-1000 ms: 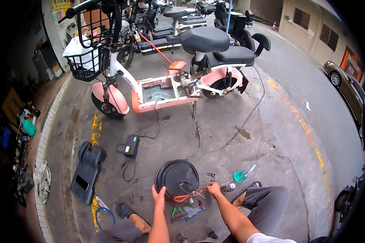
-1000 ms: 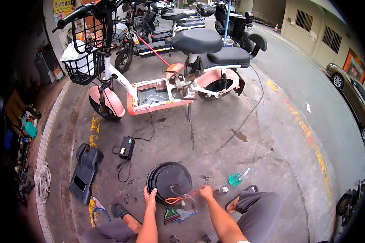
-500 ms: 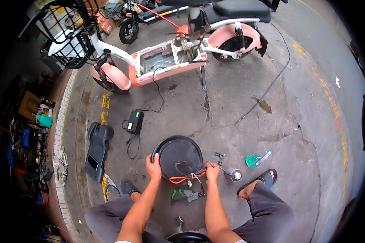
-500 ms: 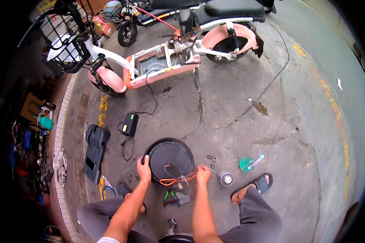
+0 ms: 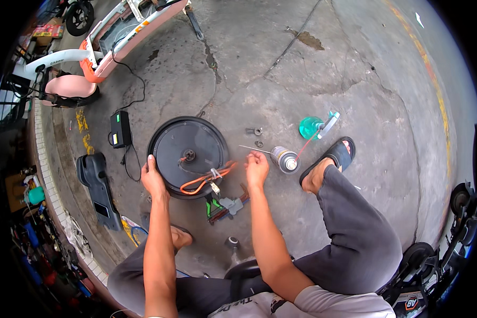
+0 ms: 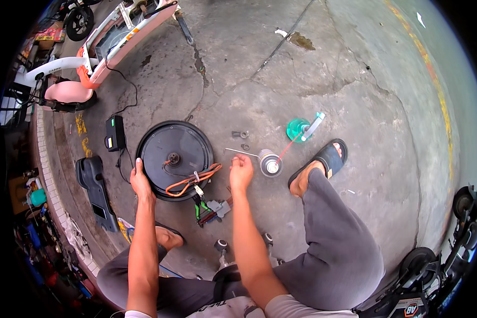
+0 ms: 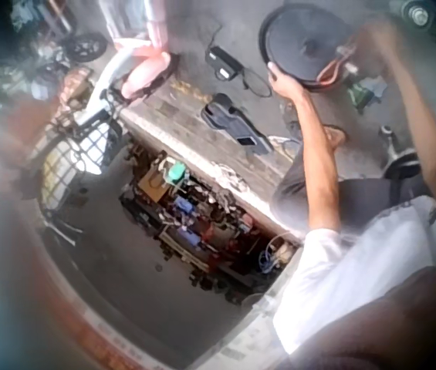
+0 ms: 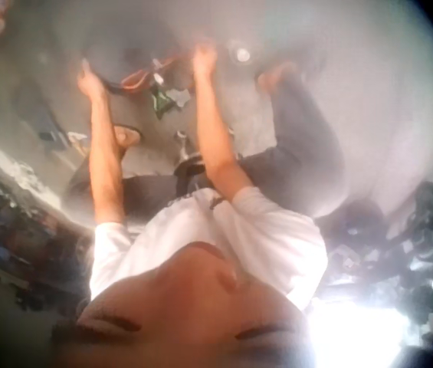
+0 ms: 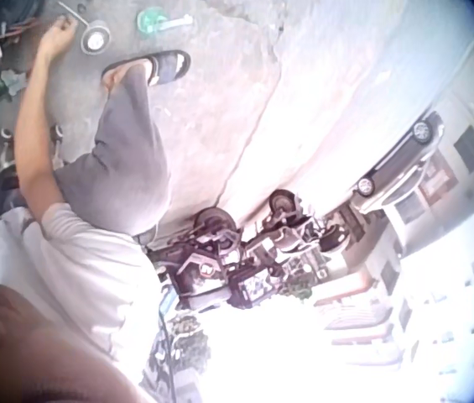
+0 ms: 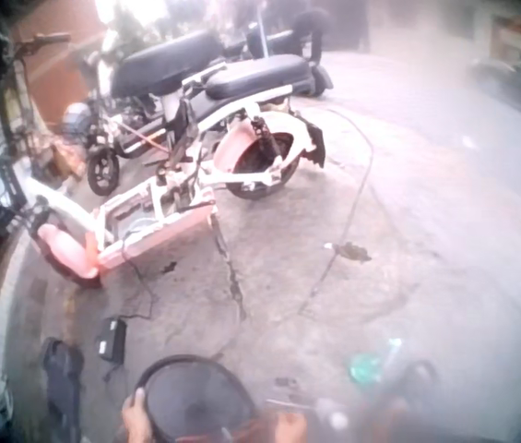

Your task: The person disassembles an electric scooter motor by removing screws and separating the housing. They inspect the internal stator and rotor, spray lubricant on the shaft, and reassemble the components.

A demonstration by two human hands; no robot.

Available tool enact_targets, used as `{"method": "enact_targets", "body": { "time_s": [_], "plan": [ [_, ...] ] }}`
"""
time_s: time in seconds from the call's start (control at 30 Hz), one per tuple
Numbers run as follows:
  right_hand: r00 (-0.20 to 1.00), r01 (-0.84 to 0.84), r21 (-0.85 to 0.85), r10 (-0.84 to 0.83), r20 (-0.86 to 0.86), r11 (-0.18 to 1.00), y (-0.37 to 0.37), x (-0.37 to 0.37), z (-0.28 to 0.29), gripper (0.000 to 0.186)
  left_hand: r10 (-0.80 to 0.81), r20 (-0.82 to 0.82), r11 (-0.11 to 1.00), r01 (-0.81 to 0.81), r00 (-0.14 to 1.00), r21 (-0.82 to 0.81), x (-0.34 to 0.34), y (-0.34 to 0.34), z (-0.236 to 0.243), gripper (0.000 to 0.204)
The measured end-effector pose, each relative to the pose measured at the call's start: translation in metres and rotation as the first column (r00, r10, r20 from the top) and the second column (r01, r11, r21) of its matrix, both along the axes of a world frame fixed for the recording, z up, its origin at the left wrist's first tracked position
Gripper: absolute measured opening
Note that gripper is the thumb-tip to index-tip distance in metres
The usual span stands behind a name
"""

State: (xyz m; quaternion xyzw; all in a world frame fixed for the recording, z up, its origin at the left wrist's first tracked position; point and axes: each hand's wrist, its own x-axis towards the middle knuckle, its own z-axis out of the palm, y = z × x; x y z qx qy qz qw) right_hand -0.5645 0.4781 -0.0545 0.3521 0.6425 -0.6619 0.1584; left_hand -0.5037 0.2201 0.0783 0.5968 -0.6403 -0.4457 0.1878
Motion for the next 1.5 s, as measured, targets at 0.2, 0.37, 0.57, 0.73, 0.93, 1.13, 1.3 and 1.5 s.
{"method": "enact_targets", "body": {
  "time_s": [0.2,0.37,0.57,0.73,0.93,1.13,1.3,1.5],
  "plan": [
    [0.996,0.074,0.11,-0.067,-0.064,0.991,0.01,-0.008,-0.011,0.02,-0.018,0.005,1.0,0.018,1.0,-0.022,0.005,0.0,-0.004,0.066],
    [0.966,-0.136,0.548,0.234,-0.112,0.826,0.006,0.013,0.014,0.028,-0.022,0.034,0.994,0.025,0.999,-0.103,0.017,0.01,-0.002,0.066],
    [0.928,-0.299,0.652,0.371,0.03,0.697,0.012,0.013,0.029,0.036,-0.021,0.045,0.986,0.028,0.999,-0.166,0.019,0.023,0.001,0.064],
    [0.924,-0.286,0.663,0.382,0.001,0.692,0.014,0.007,0.017,0.035,-0.03,0.005,0.985,0.03,1.0,-0.17,0.022,0.027,-0.002,0.063],
    [0.932,-0.3,0.639,0.362,0.037,0.708,0.009,0.011,0.018,0.035,-0.017,0.003,0.985,0.017,1.0,-0.173,0.025,0.027,-0.005,0.063],
    [0.966,-0.15,0.543,0.241,-0.099,0.826,-0.006,-0.008,0.033,0.037,0.001,0.066,0.981,0.012,0.998,-0.194,0.02,0.02,-0.001,0.065],
    [0.965,-0.102,0.355,0.179,-0.19,0.929,-0.004,-0.025,0.029,0.025,0.008,0.008,0.987,-0.007,1.0,-0.163,0.021,0.014,-0.009,0.062],
    [0.97,-0.19,0.02,0.191,-0.153,0.982,-0.016,-0.03,0.051,0.022,0.021,-0.007,0.992,-0.022,1.0,-0.121,0.02,0.014,-0.008,0.063]
  ]
}}
